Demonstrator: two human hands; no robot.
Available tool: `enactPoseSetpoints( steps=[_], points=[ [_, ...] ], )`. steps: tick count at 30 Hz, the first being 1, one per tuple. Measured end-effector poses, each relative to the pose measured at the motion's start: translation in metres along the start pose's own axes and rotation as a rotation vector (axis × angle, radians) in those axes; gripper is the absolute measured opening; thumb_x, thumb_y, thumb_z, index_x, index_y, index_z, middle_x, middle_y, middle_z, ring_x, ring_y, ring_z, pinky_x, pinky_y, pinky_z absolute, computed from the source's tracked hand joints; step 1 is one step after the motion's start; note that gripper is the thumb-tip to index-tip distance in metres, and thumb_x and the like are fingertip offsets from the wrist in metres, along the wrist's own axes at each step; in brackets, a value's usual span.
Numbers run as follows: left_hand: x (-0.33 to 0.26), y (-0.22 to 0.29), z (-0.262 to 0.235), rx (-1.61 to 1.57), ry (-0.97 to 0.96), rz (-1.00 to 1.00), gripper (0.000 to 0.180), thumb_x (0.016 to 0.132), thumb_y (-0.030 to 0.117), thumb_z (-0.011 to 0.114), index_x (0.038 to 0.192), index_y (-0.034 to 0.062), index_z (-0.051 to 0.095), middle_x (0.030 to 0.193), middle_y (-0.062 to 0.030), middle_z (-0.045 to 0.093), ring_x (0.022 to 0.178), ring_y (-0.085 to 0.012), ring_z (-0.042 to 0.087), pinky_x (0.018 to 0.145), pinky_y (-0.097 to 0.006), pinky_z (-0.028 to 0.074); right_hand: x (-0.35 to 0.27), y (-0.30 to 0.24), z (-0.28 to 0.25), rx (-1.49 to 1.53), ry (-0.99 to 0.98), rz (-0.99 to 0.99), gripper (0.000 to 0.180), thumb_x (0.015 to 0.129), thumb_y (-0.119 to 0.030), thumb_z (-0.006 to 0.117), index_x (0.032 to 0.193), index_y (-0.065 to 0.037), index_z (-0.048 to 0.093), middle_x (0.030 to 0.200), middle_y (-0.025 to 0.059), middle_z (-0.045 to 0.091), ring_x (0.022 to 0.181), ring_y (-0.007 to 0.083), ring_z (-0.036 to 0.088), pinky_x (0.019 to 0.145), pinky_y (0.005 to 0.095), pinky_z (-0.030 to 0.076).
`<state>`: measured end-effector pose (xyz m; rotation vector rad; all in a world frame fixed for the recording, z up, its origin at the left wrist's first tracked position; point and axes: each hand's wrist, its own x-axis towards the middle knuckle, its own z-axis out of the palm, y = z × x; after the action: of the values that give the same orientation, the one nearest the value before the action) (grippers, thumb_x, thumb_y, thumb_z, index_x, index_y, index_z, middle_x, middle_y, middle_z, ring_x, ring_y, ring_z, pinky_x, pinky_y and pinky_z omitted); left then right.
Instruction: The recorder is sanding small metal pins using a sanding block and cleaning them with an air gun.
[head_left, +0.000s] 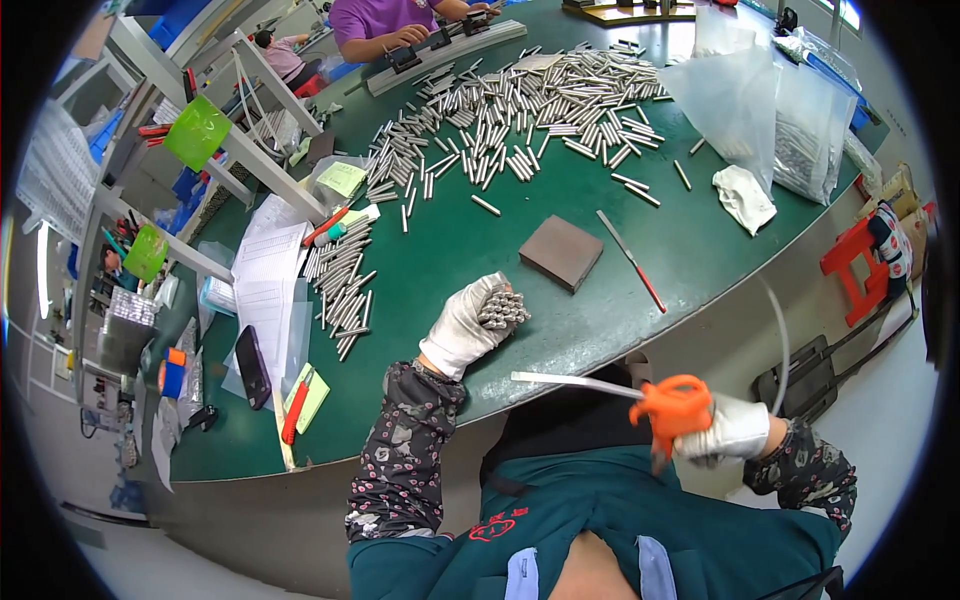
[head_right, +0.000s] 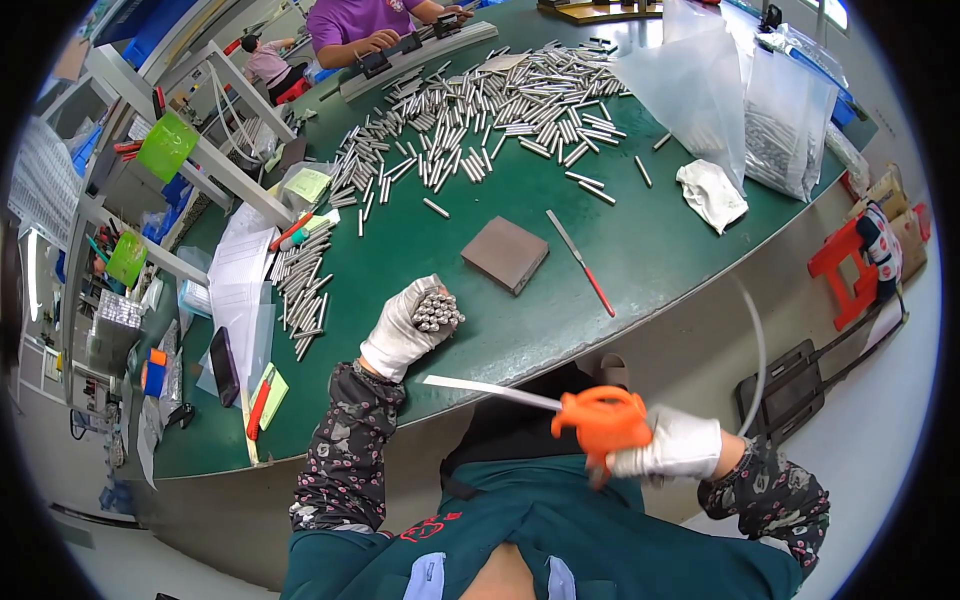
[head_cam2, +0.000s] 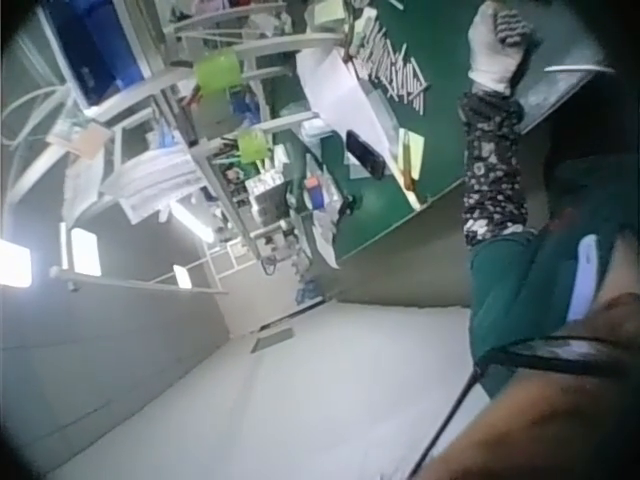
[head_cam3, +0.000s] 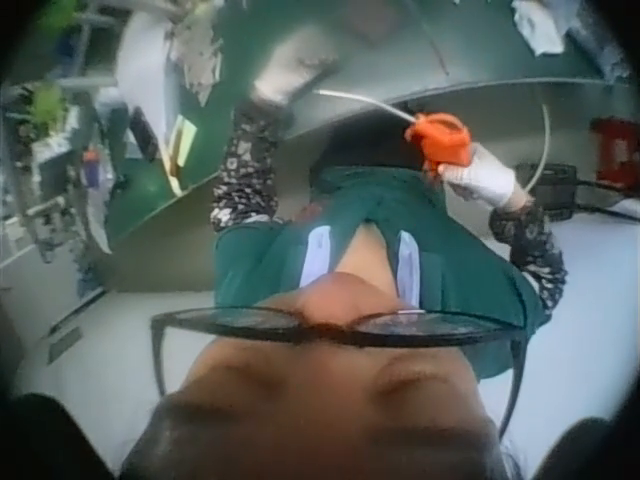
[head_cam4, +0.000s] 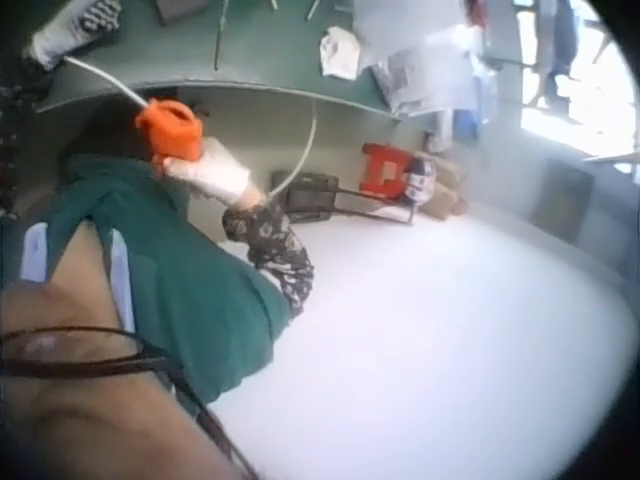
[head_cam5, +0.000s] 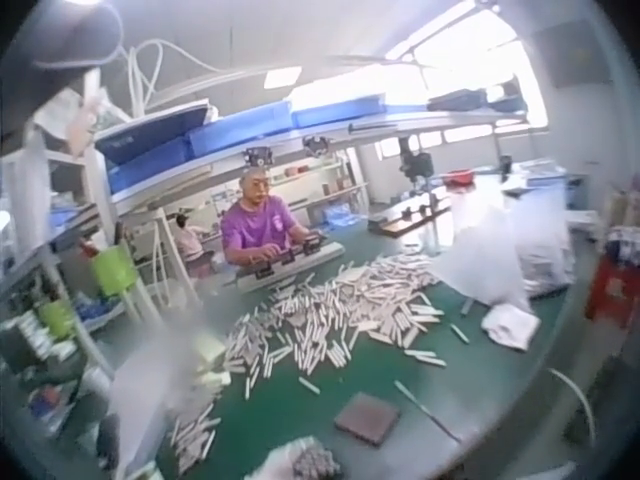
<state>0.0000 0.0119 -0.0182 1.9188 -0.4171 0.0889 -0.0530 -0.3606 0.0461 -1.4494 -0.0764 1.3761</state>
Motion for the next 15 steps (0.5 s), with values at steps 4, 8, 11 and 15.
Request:
enactPoseSetpoints(
  steps=[4,8,11,15],
  points=[
    [0.001,-0.002,0.000,0.089,-0.013,0.025,0.048,0.072,-0.006,0.076,0.114,0.0057,0.054,0.096,0.0004,0.061,0.086,-0.0085,0.060,0.079,-0.023,0.051,0.004,-0.016,0.004,-0.291,0.489,-0.277,0.032,0.082,-0.019,0.069,0.107,0.001,0.064,0.082,0.0045,0.068,0.075,0.0129,0.064,0.073,0.0261,0.052],
    [0.000,-0.006,0.002,0.032,0.018,0.027,0.044,0.075,-0.003,0.073,0.114,0.0034,0.054,0.095,-0.0028,0.064,0.085,-0.0115,0.063,0.077,-0.025,0.052,0.007,-0.019,0.006,-0.376,0.608,-0.300,0.033,0.082,-0.023,0.069,0.105,0.000,0.065,0.079,0.0095,0.069,0.075,0.0195,0.067,0.073,0.0295,0.052],
    [0.001,-0.010,0.002,0.033,0.028,0.024,0.045,0.075,-0.001,0.073,0.116,0.0025,0.054,0.096,-0.0045,0.066,0.086,-0.0130,0.065,0.077,-0.025,0.053,0.005,-0.023,0.004,-0.686,0.680,-0.276,0.034,0.082,-0.029,0.069,0.102,-0.002,0.067,0.081,0.0134,0.069,0.077,0.0274,0.068,0.074,0.0334,0.053],
    [0.001,-0.011,0.001,0.050,0.022,0.039,0.046,0.075,0.000,0.074,0.117,0.0025,0.054,0.096,-0.0045,0.066,0.086,-0.0131,0.066,0.078,-0.025,0.053,0.005,-0.030,0.003,-0.670,0.703,-0.278,0.033,0.082,-0.033,0.068,0.098,-0.004,0.068,0.081,0.0154,0.069,0.078,0.0311,0.068,0.075,0.0350,0.053]
  ],
)
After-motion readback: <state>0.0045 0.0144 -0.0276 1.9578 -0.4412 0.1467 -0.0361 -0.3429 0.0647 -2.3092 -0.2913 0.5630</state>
